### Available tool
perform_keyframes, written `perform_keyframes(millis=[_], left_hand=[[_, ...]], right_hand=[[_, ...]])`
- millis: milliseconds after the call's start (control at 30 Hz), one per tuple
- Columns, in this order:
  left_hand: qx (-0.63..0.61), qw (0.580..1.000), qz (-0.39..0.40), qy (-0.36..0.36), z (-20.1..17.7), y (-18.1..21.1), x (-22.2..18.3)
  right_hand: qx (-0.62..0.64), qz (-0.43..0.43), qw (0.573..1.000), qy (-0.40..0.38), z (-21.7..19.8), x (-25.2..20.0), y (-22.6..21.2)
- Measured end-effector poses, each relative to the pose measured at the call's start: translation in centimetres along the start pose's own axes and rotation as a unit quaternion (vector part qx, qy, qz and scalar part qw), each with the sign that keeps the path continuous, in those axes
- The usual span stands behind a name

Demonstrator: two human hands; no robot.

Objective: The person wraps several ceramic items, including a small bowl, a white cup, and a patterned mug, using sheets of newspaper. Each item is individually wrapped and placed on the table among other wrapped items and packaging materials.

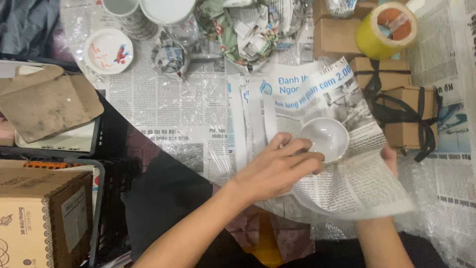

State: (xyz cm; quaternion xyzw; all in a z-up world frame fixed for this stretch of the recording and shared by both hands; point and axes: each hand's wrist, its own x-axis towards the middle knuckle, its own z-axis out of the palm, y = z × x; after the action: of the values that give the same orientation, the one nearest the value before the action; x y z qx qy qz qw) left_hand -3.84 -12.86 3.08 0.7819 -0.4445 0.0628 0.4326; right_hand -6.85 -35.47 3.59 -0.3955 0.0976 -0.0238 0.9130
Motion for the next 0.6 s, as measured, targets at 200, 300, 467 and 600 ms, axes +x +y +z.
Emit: perform_keyframes(millis=[200, 300, 467, 600], left_hand=[[0.035, 0.999, 0.002, 0.014, -0.2, -0.3, 0.1], [0.041, 0.999, 0.018, -0.002, -0.5, -0.4, 0.1], [0.107, 0.992, 0.060, -0.027, -0.3, 0.0, 0.0], [0.127, 0.989, 0.067, -0.036, -0.2, 0.4, 0.3]], right_hand=[[0.032, 0.062, 0.997, -0.022, -2.5, -0.9, 1.0], [0.006, 0.105, 0.994, -0.004, -4.2, -1.5, 1.5], [-0.177, 0.148, 0.967, 0.111, -5.2, -1.3, 2.8], [-0.254, 0.137, 0.944, 0.161, -3.8, -0.9, 3.2]])
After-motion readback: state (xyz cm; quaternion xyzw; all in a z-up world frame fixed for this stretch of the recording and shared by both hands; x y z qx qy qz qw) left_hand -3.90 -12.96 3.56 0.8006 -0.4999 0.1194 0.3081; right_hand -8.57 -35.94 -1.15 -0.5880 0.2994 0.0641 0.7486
